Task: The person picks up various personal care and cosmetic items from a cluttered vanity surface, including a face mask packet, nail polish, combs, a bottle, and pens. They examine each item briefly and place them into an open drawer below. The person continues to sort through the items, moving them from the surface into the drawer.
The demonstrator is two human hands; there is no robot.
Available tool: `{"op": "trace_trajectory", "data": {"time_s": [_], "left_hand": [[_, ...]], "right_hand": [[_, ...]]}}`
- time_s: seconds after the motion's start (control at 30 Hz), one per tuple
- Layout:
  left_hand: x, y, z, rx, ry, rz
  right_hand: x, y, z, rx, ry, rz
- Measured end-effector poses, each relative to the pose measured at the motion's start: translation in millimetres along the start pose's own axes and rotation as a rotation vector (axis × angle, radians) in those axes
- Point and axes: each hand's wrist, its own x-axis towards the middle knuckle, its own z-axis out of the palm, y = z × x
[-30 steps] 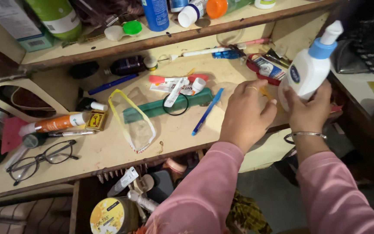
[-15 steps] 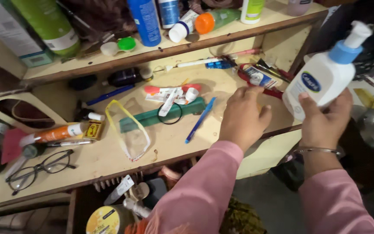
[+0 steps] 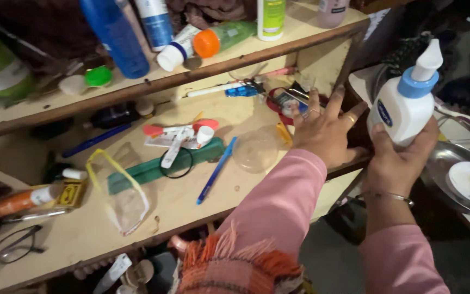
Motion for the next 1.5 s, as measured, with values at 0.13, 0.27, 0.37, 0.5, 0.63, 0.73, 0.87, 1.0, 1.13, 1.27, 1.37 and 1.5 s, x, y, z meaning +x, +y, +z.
{"op": "trace_trajectory", "data": {"time_s": [0.13,0.27,0.37,0.5,0.63,0.73,0.87,1.0,1.13,1.27,1.37,1.5], "left_hand": [[16,1,9,0.07,-0.092,-0.002],[26,-5,14,0.1,-0.273,-0.093],[20,-13,24,0.052,-0.278,-0.135],[15,-30,37,0.081,-0.187,-0.108],[-8,-52,44,0.024,-0.083,-0.099],[-21,-65,37,-0.001,-0.036,-0.121],[-40,-81,23,0.042,-0.021,-0.161],[-52,-103,13,0.033,-0.005,-0.192],[-60,-113,7,0.098,0.014,-0.225],[-56,-108,4,0.112,0.145,-0.171],[-30,-93,4,0.116,0.158,-0.126],[27,-59,14,0.139,-0.003,-0.053]], "right_hand": [[3,4,3,0.071,0.024,0.068],[4,5,2,0.089,0.032,0.154],[3,5,3,0.151,-0.008,0.173],[0,3,11,0.144,-0.047,0.238],[-8,-3,26,0.186,-0.112,0.313],[-14,-10,40,0.183,-0.173,0.31],[-23,-28,57,0.234,-0.163,0.452],[-16,-38,55,0.175,-0.052,0.42],[-15,-37,48,0.206,0.085,0.469],[-12,-18,39,0.314,0.13,0.275],[-9,-5,31,0.319,0.104,0.1],[-11,-2,31,0.385,0.112,0.084]]}}
